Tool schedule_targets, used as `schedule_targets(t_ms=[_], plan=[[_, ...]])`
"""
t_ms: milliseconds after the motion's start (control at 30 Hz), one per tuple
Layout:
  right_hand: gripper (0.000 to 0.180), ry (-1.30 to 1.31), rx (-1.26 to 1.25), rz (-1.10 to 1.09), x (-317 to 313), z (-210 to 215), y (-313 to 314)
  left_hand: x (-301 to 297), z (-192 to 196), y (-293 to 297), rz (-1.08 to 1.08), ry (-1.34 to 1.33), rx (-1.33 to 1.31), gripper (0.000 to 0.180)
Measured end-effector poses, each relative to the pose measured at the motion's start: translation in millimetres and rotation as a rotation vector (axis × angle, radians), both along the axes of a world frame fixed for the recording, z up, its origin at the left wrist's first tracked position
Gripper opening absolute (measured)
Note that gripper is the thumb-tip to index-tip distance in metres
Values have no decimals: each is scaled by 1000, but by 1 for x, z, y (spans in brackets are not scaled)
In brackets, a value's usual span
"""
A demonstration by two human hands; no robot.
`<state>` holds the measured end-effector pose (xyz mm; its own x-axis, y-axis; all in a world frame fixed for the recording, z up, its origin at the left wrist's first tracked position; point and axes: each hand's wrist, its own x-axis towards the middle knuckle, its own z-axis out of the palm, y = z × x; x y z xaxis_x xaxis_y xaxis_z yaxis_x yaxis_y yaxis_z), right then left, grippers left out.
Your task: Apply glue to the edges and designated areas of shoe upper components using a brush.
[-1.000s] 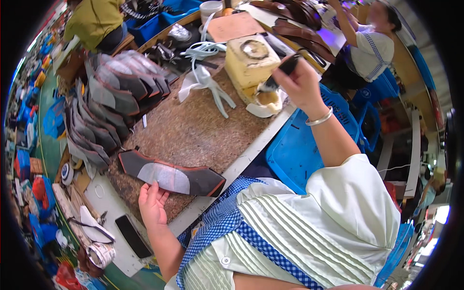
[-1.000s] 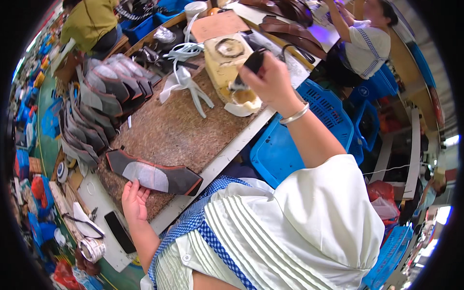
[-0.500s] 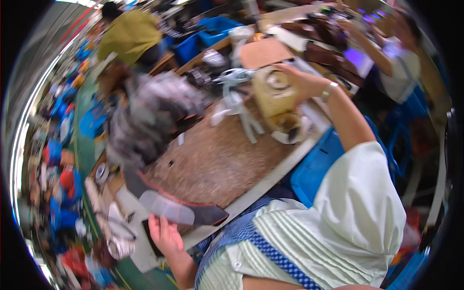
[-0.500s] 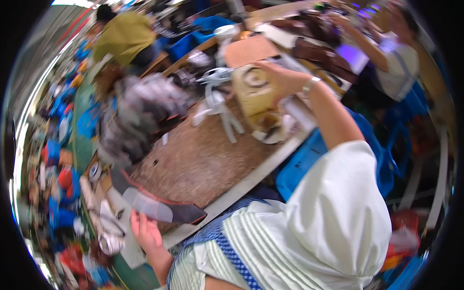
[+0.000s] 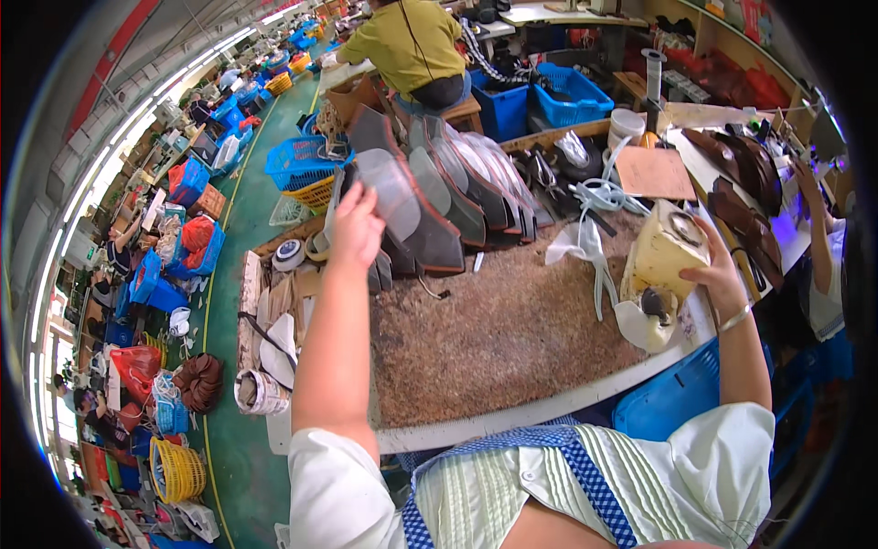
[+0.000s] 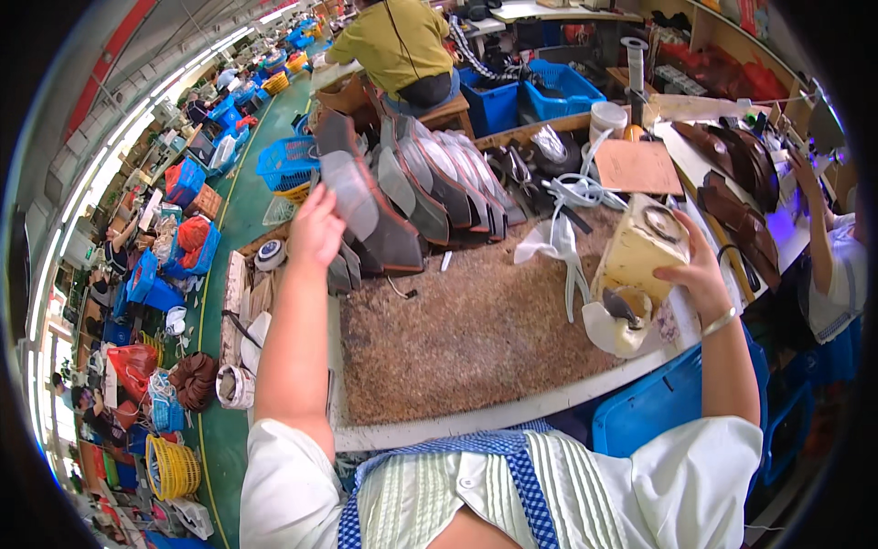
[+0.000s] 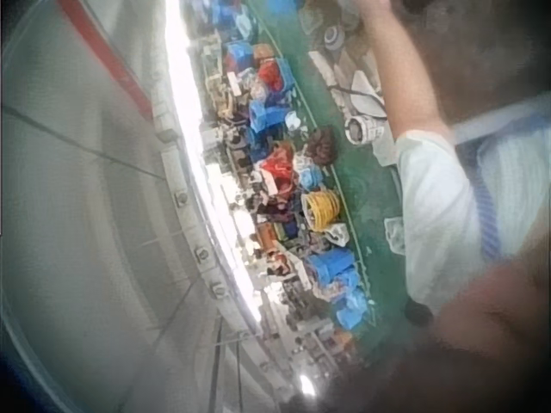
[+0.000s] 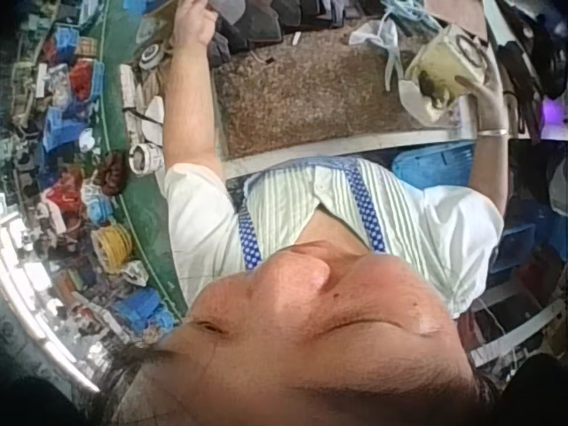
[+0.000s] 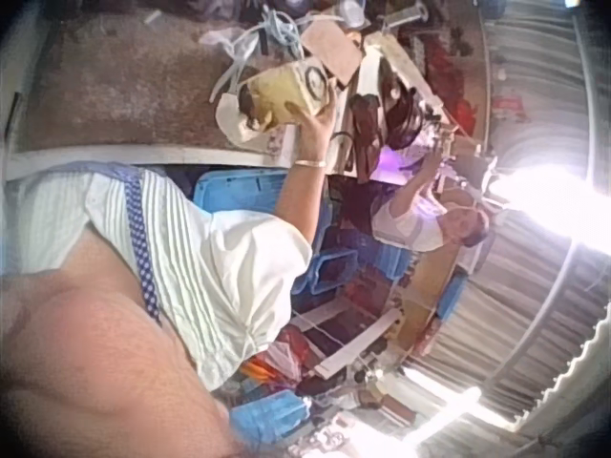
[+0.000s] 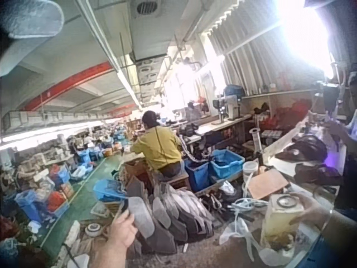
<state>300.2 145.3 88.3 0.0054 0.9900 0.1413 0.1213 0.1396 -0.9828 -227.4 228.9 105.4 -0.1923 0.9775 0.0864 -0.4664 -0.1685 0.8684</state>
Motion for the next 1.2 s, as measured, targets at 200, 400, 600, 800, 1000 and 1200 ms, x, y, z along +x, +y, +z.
schedule_targets(t_ms=[200,400,600,800,1000,1200], plan=[[67,408,-85,-38,-21,47,-27,-13,-66,74,211,273,-245,37],[37,549,-62,-2,3,40,-16,19,-52,40,857,1235,168,53],[48,808,-253,261,-125,53,-33,107,-24,-98,-105,1082,574,117],[61,525,-689,396,-236,38,-56,112,-33,-188,136,1087,430,111],[65,414,-863,521,-314,39,-67,57,-42,-235,509,1269,336,44],[55,539,-757,707,-349,27,-60,-24,-28,-226,677,797,174,29]])
